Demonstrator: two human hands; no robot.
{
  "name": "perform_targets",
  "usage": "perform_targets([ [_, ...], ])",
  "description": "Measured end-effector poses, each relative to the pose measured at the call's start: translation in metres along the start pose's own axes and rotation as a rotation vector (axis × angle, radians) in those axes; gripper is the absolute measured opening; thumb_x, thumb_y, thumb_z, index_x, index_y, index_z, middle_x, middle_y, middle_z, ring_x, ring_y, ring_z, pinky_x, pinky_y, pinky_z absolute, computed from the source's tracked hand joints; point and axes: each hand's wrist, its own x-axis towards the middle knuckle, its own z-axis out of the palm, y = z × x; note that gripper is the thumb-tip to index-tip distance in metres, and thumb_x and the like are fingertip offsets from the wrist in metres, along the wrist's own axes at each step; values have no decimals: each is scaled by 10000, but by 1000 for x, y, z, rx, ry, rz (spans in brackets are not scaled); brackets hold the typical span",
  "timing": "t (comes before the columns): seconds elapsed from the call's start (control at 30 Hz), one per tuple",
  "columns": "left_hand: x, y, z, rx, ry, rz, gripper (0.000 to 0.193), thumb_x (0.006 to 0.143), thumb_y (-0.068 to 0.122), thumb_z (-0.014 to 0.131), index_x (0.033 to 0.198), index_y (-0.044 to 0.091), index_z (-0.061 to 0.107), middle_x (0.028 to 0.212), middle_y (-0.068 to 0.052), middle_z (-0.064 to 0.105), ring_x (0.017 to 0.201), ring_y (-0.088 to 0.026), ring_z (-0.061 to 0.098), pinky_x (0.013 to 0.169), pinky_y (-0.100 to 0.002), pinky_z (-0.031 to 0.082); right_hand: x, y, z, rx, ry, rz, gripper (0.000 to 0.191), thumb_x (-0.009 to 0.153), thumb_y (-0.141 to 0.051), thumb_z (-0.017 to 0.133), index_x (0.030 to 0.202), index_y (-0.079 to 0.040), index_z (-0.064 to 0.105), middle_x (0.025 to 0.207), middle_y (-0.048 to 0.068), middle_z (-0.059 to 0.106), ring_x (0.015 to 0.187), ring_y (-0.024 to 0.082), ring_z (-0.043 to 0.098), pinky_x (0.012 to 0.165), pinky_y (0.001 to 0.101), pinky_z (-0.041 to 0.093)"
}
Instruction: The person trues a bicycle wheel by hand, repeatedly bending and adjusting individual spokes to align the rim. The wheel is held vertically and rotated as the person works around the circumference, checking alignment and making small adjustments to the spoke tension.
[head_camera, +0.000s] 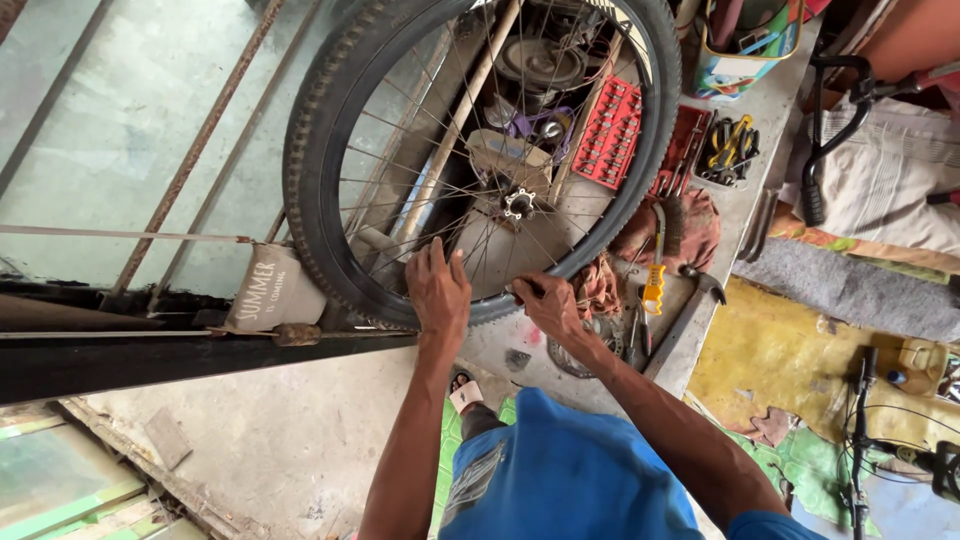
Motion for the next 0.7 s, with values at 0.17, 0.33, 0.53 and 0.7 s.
perform_targets([
  [0.17,22,1,3,-136,-6,-147,529,1112,375,433,959,-45,715,993,-238,692,966,-427,625,908,-549,500,-6,-2,-5,-12,-23,-12,259,983,-216,654,1072,-3,773,761,85,770,533,97,608,463,276,506],
  [0.33,33,-3,5,-202,-120,-337,704,1107,479,455,726,-84,639,707,-241,618,691,-428,602,744,-551,486,5,-9,-3,-78,-6,-51,259,996,-245,646,1067,-34,776,817,85,782,551,95,650,449,281,532],
  [0.53,37,-11,3,-517,-63,-343,584,1004,524,556,843,-3,750,743,-183,700,693,-328,646,705,-480,500,36,-25,8,-154,47,-159,288,991,-255,652,1120,-25,767,905,114,795,657,158,714,555,330,568],
  [0.7,40,-12,3,-634,-88,-464,531,986,485,624,828,-5,753,795,-136,752,744,-244,689,735,-428,515,47,-38,21,-183,13,-134,339,1000,-308,638,1193,-43,725,931,101,799,668,161,745,573,335,594],
])
